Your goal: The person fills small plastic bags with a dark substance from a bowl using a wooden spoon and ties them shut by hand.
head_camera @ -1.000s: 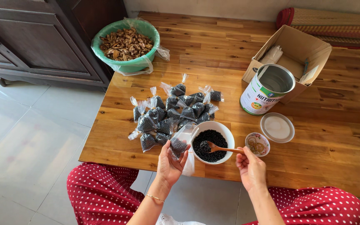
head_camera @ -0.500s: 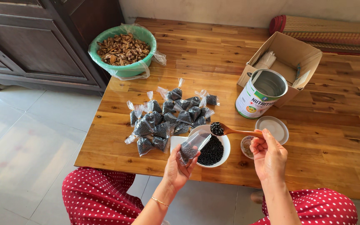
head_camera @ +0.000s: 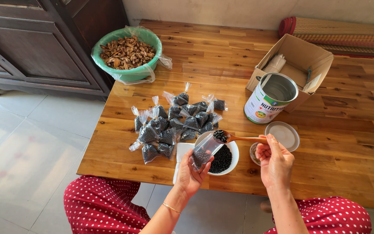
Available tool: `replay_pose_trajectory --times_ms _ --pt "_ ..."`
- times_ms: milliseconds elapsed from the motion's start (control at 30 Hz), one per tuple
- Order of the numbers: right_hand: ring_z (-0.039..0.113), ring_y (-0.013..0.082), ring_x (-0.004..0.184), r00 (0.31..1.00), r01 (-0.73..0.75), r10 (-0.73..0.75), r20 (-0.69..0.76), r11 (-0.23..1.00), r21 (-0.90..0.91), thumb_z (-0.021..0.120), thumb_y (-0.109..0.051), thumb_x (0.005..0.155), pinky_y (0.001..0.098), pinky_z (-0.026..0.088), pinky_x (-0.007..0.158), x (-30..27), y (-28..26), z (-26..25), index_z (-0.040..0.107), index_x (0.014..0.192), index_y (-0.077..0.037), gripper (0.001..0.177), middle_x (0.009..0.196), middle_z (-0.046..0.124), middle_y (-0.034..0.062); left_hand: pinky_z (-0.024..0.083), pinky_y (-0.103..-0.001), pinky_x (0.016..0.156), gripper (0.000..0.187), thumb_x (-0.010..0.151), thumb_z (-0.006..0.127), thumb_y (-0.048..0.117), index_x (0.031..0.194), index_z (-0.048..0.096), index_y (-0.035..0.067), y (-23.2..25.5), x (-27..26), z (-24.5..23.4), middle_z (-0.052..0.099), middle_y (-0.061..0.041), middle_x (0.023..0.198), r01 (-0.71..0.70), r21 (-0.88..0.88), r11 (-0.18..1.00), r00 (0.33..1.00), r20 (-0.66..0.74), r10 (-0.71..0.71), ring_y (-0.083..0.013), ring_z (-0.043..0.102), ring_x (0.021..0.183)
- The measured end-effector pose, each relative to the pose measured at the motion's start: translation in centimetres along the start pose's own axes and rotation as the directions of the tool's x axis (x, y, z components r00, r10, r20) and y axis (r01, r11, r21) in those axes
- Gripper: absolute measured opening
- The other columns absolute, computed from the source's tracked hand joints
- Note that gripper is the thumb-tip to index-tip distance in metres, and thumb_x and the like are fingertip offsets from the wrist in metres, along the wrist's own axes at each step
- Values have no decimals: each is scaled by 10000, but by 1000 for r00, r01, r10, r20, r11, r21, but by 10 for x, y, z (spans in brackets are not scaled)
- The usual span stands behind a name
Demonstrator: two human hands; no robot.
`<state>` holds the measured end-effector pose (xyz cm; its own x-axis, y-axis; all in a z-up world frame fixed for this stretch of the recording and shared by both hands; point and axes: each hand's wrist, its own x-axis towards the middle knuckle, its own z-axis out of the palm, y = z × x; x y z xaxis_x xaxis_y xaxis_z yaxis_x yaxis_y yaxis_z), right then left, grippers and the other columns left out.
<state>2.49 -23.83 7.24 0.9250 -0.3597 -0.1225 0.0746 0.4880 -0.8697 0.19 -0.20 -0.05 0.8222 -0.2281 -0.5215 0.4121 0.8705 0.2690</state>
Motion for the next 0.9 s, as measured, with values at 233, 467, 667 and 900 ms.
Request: replay_pose_trajectory --times_ms 233,467,667,900 --pt "607 123 704 988 143 -138 66 987 -70 673 -185 1029 246 472 631 -7 -3 10 704 1044 65 252 811 663 65 644 -299 788 474 984 550 408 1298 609 58 -1 4 8 744 -102 1143 19 -36 999 999 32 -18 -267 734 1037" --pt "582 109 744 954 278 -255 159 949 -151 643 -209 1059 242 472 691 -24 -17 24 707 1110 38 260 851 674 64 640 -312 809 472 999 505 445 1269 632 79 -3 11 15 740 -106 1143 33 -55 998 998 61 -30 -248 725 1054" --pt "581 111 815 837 523 -385 389 774 -358 590 -196 1094 244 474 766 -50 -36 33 688 1181 42 271 919 693 89 639 -320 819 489 1007 492 489 1225 658 83 -4 22 14 736 -136 1119 77 -111 991 991 118 -64 -230 722 1033" --pt "627 133 810 818 540 -539 199 840 57 602 -145 1123 281 523 793 -36 -21 17 663 1155 -5 156 1087 711 81 649 -297 747 439 1018 578 413 1127 690 2 6 21 16 747 -91 1043 88 -217 972 986 157 -55 -225 745 950"
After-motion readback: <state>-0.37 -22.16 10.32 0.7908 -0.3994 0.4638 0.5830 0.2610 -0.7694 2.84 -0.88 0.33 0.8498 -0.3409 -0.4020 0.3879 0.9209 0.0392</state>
